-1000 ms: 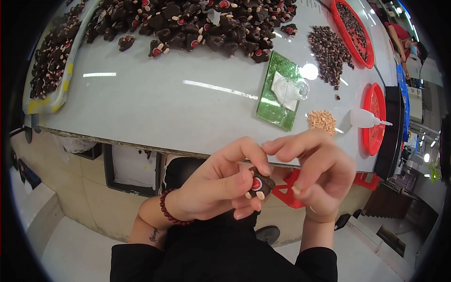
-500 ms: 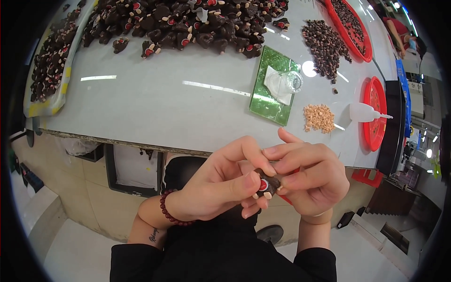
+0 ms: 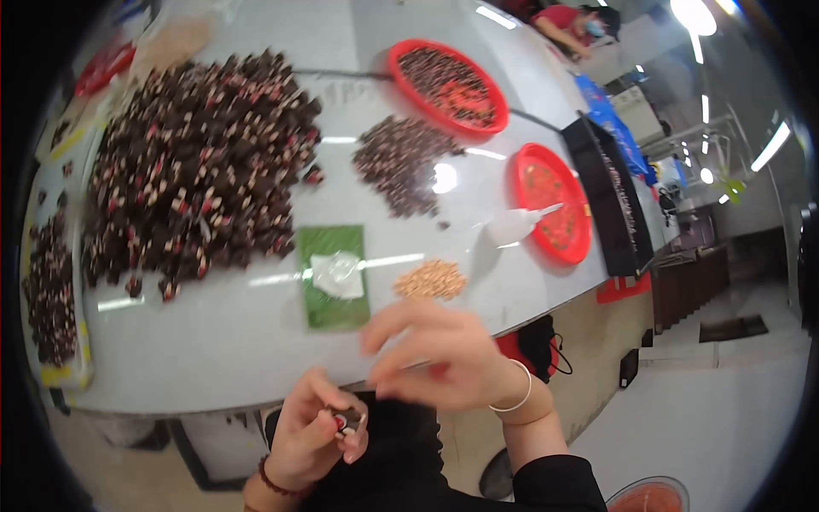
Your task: The person assembles figurines by dispensing adhesive onto a surface, dipping small components into the adhesive, and attaching them to the figurine bodies by hand.
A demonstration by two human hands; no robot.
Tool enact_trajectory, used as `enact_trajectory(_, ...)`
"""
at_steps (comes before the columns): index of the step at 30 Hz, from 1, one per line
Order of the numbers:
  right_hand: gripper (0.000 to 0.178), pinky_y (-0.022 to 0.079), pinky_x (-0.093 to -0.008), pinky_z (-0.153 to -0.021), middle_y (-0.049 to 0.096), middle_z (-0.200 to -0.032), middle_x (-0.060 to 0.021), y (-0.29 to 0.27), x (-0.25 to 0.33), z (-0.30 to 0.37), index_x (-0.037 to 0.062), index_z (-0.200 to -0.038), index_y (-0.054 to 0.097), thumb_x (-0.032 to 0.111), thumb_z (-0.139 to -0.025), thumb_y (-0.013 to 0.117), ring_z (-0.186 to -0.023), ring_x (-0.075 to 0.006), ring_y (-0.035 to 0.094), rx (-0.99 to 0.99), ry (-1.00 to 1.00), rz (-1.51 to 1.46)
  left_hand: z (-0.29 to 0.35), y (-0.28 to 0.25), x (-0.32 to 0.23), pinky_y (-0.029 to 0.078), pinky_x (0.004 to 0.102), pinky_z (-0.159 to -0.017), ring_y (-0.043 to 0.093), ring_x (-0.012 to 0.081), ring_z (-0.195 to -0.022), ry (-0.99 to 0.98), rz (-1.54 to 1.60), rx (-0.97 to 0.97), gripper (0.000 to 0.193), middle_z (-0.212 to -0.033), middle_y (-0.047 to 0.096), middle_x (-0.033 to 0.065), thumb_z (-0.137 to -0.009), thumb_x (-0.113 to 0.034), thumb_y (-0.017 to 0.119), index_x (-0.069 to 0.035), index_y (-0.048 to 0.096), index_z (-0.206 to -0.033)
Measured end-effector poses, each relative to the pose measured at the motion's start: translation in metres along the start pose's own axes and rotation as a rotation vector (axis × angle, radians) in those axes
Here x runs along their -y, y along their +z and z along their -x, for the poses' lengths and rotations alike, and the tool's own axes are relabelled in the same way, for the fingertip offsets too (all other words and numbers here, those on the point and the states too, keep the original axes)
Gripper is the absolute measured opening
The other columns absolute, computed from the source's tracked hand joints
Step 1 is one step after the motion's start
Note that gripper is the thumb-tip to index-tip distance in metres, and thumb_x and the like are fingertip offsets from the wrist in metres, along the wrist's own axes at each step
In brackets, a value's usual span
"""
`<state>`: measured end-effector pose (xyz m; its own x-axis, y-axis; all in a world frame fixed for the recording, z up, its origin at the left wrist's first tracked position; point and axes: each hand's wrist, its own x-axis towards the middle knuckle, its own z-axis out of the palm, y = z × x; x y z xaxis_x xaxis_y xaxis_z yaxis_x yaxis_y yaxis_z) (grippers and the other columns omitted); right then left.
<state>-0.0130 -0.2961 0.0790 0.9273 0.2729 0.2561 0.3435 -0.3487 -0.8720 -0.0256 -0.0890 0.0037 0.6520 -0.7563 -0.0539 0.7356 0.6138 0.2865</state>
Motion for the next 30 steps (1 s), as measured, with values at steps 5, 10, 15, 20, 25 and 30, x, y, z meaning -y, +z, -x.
enact_trajectory(5, 0.022, 0.049, -0.0378, -0.077, 0.059, -0.098, -0.0183, -0.043, -0.038, -0.008, -0.0010, -0.100, 0.058, -0.003, -0.077, 0.059, -0.089, -0.0321, 0.060, -0.339, 0.071, 1.021, -0.002, 0.001, -0.003, 0.042, 0.0233, -0.050, 0.045, 0.0118, -0.062, 0.038, 0.094, 0.056, 0.019, -0.076, 0.056, 0.0116, -0.094, -0.021, 0.054, -0.005, 0.045, -0.100)
enact_trajectory(10, 0.020, 0.047, -0.0385, -0.075, 0.056, -0.092, -0.0163, -0.052, -0.078, -0.005, -0.0017, -0.095, 0.054, -0.003, -0.075, 0.053, -0.085, -0.0309, 0.055, -0.097, 0.333, 1.242, -0.002, -0.001, -0.003, 0.041, 0.0227, -0.050, 0.044, 0.0112, -0.063, 0.025, 0.103, 0.051, 0.019, -0.075, 0.055, 0.0108, -0.094, -0.021, 0.052, -0.005, 0.045, -0.101)
enact_trajectory(15, 0.017, 0.047, -0.0373, -0.074, 0.055, -0.088, -0.0152, -0.049, -0.081, -0.008, -0.0005, -0.088, 0.053, -0.003, -0.071, 0.052, -0.083, -0.0297, 0.054, -0.039, 0.300, 1.292, 0.000, -0.003, -0.002, 0.039, 0.0221, -0.050, 0.042, 0.0107, -0.063, -0.015, 0.131, 0.044, 0.019, -0.076, 0.054, 0.0094, -0.094, -0.021, 0.053, -0.006, 0.045, -0.103)
enact_trajectory(20, 0.015, 0.047, -0.0380, -0.072, 0.056, -0.084, -0.0145, -0.049, -0.075, -0.005, -0.0006, -0.090, 0.055, -0.003, -0.074, 0.054, -0.082, -0.0304, 0.056, -0.166, 0.175, 1.117, 0.002, -0.003, -0.001, 0.040, 0.0230, -0.051, 0.044, 0.0120, -0.066, 0.042, 0.050, 0.017, 0.018, -0.082, 0.054, 0.0099, -0.095, -0.019, 0.051, -0.003, 0.050, -0.102)
enact_trajectory(25, 0.015, 0.047, -0.0382, -0.072, 0.056, -0.082, -0.0138, -0.036, -0.064, -0.010, -0.0002, -0.090, 0.056, -0.003, -0.076, 0.055, -0.081, -0.0304, 0.056, -0.231, 0.088, 1.038, -0.001, 0.000, -0.002, 0.039, 0.0203, -0.050, 0.040, 0.0108, -0.063, 0.113, -0.148, 0.025, 0.018, -0.076, 0.048, 0.0077, -0.097, -0.022, 0.045, -0.005, 0.051, -0.101)
enact_trajectory(30, 0.017, 0.048, -0.0331, -0.070, 0.052, -0.083, -0.0127, -0.051, -0.091, -0.016, 0.0022, -0.086, 0.050, -0.003, -0.071, 0.053, -0.080, -0.0263, 0.054, -0.254, 0.092, 1.190, -0.001, -0.001, 0.000, 0.039, 0.0205, -0.050, 0.040, 0.0106, -0.064, 0.095, -0.131, -0.012, 0.018, -0.077, 0.048, 0.0072, -0.098, -0.022, 0.045, -0.006, 0.050, -0.102)
